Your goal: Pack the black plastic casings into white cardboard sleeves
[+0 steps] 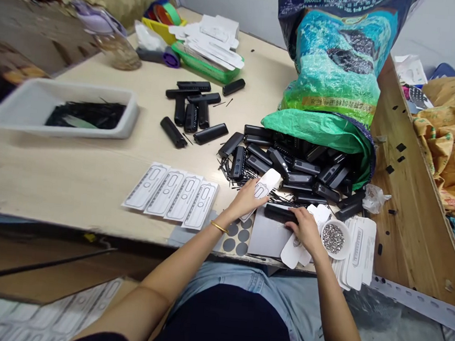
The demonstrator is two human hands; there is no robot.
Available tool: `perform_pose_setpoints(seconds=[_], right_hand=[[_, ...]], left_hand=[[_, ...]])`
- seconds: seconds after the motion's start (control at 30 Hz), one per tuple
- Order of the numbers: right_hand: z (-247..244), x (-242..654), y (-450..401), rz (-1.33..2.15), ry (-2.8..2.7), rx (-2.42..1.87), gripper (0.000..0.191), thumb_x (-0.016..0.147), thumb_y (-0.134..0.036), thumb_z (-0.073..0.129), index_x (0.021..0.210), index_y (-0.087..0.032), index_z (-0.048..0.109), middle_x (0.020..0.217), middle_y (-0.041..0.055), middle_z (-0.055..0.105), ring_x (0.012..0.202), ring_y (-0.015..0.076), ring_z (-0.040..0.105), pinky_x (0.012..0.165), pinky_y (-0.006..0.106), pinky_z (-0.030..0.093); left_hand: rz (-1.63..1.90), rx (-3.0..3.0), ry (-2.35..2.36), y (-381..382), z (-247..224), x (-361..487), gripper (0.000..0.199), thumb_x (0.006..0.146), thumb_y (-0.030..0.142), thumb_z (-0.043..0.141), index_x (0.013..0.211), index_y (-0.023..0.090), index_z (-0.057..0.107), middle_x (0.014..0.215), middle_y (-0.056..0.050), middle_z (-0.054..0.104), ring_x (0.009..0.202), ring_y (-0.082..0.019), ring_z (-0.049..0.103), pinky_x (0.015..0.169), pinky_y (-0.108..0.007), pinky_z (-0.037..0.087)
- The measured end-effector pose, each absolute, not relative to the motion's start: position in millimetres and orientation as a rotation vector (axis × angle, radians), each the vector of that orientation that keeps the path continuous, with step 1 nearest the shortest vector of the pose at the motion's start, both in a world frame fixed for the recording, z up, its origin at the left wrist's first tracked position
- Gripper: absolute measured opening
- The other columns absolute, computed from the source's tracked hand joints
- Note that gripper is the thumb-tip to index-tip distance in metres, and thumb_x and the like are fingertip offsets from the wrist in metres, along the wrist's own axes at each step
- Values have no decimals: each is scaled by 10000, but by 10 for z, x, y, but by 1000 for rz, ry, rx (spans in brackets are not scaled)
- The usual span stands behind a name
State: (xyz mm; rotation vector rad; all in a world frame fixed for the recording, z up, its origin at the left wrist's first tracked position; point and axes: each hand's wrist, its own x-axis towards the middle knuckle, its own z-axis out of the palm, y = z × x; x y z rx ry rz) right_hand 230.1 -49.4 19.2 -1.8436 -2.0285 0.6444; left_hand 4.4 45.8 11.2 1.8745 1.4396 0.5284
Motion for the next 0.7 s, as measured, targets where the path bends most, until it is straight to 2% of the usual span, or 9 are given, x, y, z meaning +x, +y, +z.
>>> perform_pose_setpoints(seconds=[0.07,0.13,0.27,0.4,0.5,0.6,0.7], right_hand=[[297,2414,-416,632,-1805,-1805,370,870,-318,525,1229,-233,508,1109,82,595,1007,234,569,863,388,464],[459,2463,-314,587,-1680,-1754,327,881,-345,501,1189,-236,518,1086,68,600,991,224,572,854,372,464],[783,2325,-77,641,-1882,-1611,182,862,-325,527,1003,-225,585,978,47,584,906,203,569,832,344,450],[955,2142,118,662,-1873,-1532,169,868,-332,514,985,-219,560,945,30,572,876,187,554,814,321,430],[989,2069,198,702,-1800,-1508,179,881,-357,492,981,-215,540,911,15,582,861,184,548,806,319,421],[909,1982,253,802,-1980,-1414,191,869,-360,510,995,-221,547,936,23,566,902,193,531,822,331,422],[687,1893,322,690,-1913,-1521,233,914,-343,422,1060,-205,539,998,57,543,936,191,521,847,336,429]], left_hand=[[503,1980,1470,447,201,38,621,731,325,625,1295,152,429,1178,-126,540,1045,-274,540,856,-374,453],[427,2126,1454,401,293,9,631,724,309,628,1308,175,430,1133,-112,545,990,-263,547,817,-362,457],[276,2347,1246,302,411,-65,597,713,278,626,1286,197,480,1075,-91,569,972,-259,547,835,-366,448],[317,2191,1315,270,463,-163,628,714,279,600,1318,197,448,1146,-90,567,1020,-261,552,847,-369,463],[443,2118,1247,267,536,-205,658,693,253,603,1327,198,437,1166,-79,564,1035,-244,554,871,-354,463],[551,2101,1139,269,585,-213,659,673,226,612,1313,225,457,1158,-56,574,1014,-222,566,862,-323,466],[644,1940,1288,282,522,-261,650,686,275,622,1308,197,449,1178,-70,580,1026,-239,569,878,-342,461]])
